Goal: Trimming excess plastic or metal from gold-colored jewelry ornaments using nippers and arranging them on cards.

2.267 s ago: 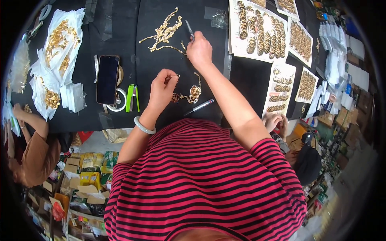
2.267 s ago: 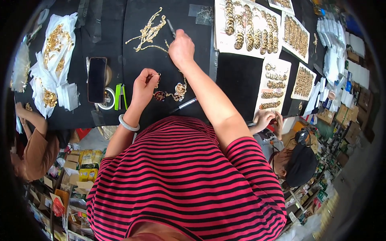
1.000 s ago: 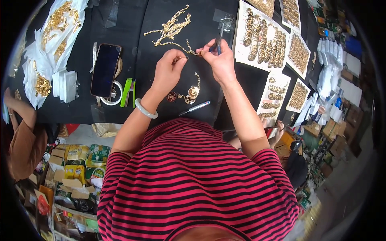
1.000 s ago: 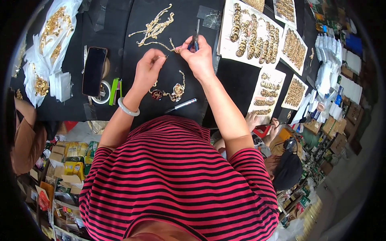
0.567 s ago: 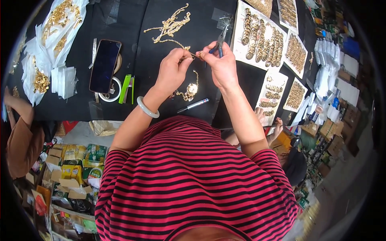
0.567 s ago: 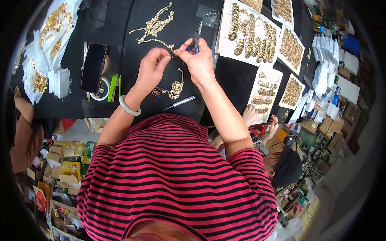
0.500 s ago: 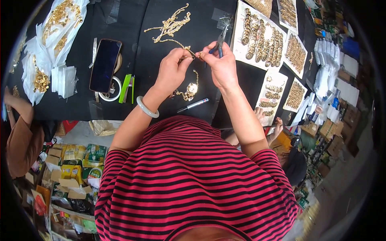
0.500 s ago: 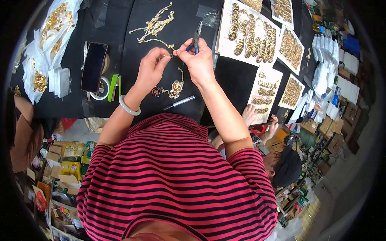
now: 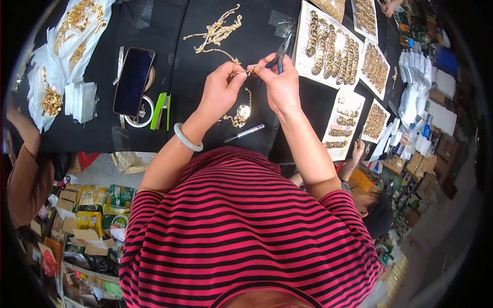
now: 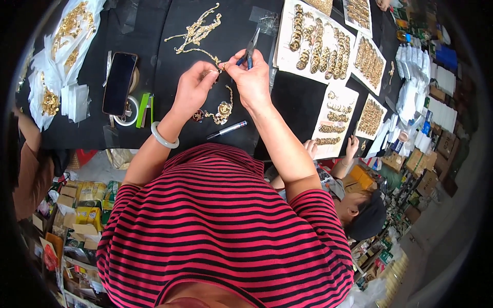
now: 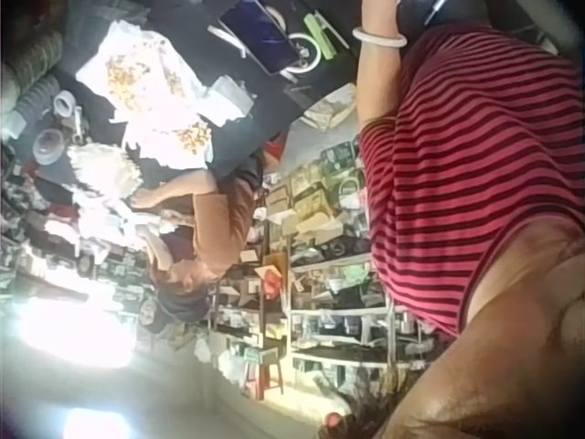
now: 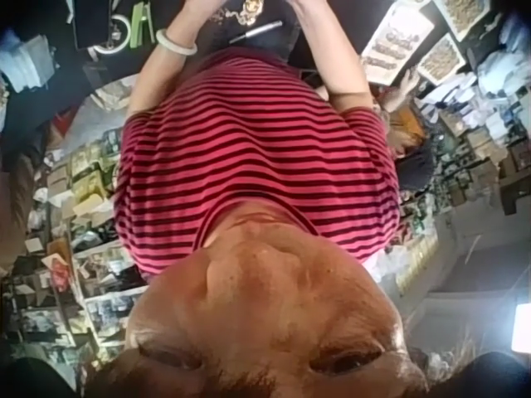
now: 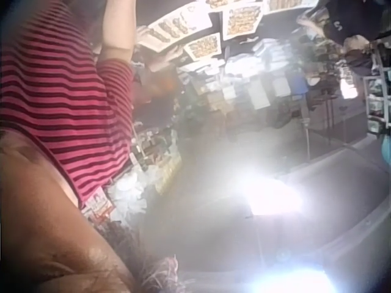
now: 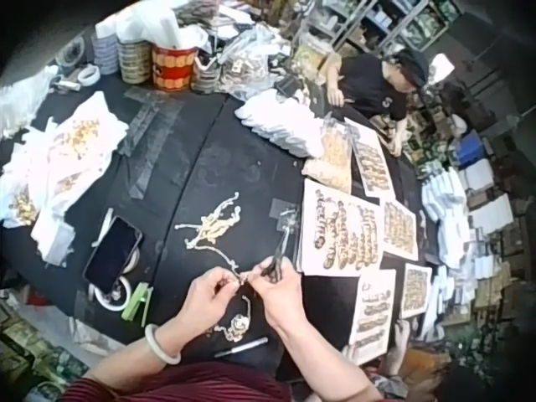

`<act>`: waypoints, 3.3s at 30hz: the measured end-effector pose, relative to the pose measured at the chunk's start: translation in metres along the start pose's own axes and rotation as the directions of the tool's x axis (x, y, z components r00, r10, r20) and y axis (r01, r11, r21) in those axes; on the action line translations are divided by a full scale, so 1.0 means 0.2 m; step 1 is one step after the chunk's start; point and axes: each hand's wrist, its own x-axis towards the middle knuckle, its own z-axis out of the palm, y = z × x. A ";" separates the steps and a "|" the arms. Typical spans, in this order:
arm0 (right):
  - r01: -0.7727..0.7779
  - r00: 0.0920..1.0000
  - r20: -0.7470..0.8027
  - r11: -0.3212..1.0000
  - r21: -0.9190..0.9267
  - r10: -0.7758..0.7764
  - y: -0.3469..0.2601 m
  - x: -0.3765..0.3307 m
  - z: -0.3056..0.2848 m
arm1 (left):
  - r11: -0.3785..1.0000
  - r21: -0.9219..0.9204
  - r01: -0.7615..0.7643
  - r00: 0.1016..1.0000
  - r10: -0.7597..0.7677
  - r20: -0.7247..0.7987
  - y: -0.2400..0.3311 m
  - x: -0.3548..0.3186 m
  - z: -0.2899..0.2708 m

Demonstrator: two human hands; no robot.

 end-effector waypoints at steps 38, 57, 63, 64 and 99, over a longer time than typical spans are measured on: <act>0.017 0.997 0.070 1.000 0.024 -0.018 -0.03 -0.08 0.00 | 0.987 -0.118 -0.107 0.992 0.097 -0.086 -0.03 -0.01 0.03; 0.093 0.995 0.053 0.985 -0.145 -0.086 -0.06 -0.11 -0.03 | 0.985 -0.101 -0.138 0.990 0.134 -0.043 -0.02 -0.01 0.02; 0.111 0.994 0.030 0.986 -0.125 -0.108 -0.07 -0.11 -0.02 | 0.982 -0.165 -0.087 0.996 0.083 -0.031 -0.03 -0.02 0.02; 0.115 0.993 0.030 0.985 -0.125 -0.112 -0.07 -0.11 -0.02 | 0.982 -0.175 -0.077 0.997 0.075 -0.020 -0.03 -0.02 0.02; 0.104 0.994 0.040 0.992 -0.069 -0.102 -0.04 -0.12 -0.02 | 0.974 -0.214 -0.071 0.996 0.079 0.029 -0.03 -0.02 0.00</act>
